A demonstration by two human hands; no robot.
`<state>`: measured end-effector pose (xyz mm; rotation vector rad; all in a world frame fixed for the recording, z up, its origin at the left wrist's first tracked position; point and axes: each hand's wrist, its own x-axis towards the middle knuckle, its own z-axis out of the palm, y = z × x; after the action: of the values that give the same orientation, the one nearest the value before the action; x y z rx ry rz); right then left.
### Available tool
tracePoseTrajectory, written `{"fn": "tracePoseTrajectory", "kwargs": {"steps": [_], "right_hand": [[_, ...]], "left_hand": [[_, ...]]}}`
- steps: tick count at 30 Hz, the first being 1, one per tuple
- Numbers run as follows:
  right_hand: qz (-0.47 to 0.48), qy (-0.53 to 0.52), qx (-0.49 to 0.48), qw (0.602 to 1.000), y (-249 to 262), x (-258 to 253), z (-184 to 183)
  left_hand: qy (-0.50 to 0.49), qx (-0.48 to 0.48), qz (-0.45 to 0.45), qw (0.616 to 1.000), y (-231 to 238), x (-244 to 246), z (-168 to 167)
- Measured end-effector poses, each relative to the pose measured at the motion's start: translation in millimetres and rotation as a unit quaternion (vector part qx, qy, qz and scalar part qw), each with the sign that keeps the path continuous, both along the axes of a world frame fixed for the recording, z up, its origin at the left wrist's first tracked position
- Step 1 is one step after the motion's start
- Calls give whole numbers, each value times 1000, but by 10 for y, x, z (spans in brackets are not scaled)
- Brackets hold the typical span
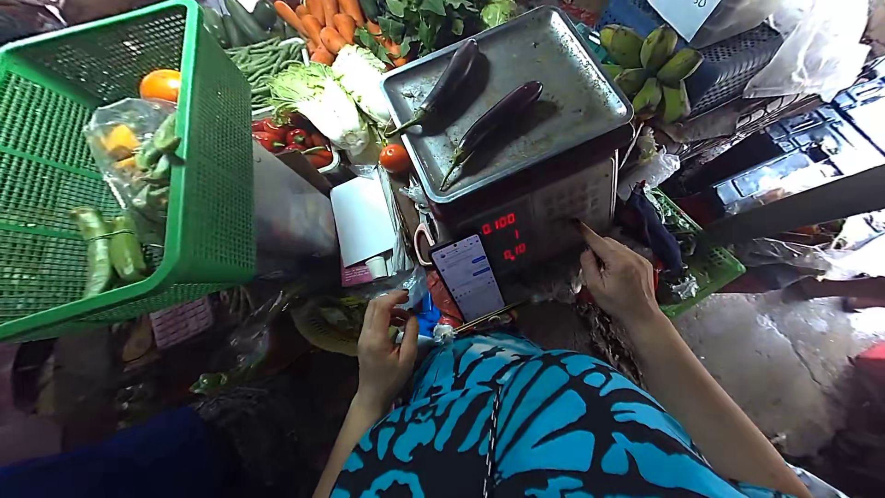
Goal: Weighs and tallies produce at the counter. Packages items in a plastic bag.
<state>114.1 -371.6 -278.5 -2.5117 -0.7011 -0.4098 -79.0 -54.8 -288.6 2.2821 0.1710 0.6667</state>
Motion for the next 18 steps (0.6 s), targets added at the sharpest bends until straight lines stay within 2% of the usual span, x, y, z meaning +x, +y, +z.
{"fn": "tracePoseTrajectory", "kwargs": {"steps": [4, 10, 14, 18], "right_hand": [[-5, 19, -44, 999, -27, 13, 42], [-27, 39, 13, 999, 88, 165, 360], [-70, 84, -34, 993, 196, 228, 544], [-53, 81, -43, 994, 139, 214, 547]], "left_hand": [[-13, 7, -10, 1000, -33, 26, -8], [-24, 13, -38, 999, -94, 81, -8], [-31, 21, -37, 999, -126, 101, -8], [-41, 19, -37, 998, -170, 103, -20]]}}
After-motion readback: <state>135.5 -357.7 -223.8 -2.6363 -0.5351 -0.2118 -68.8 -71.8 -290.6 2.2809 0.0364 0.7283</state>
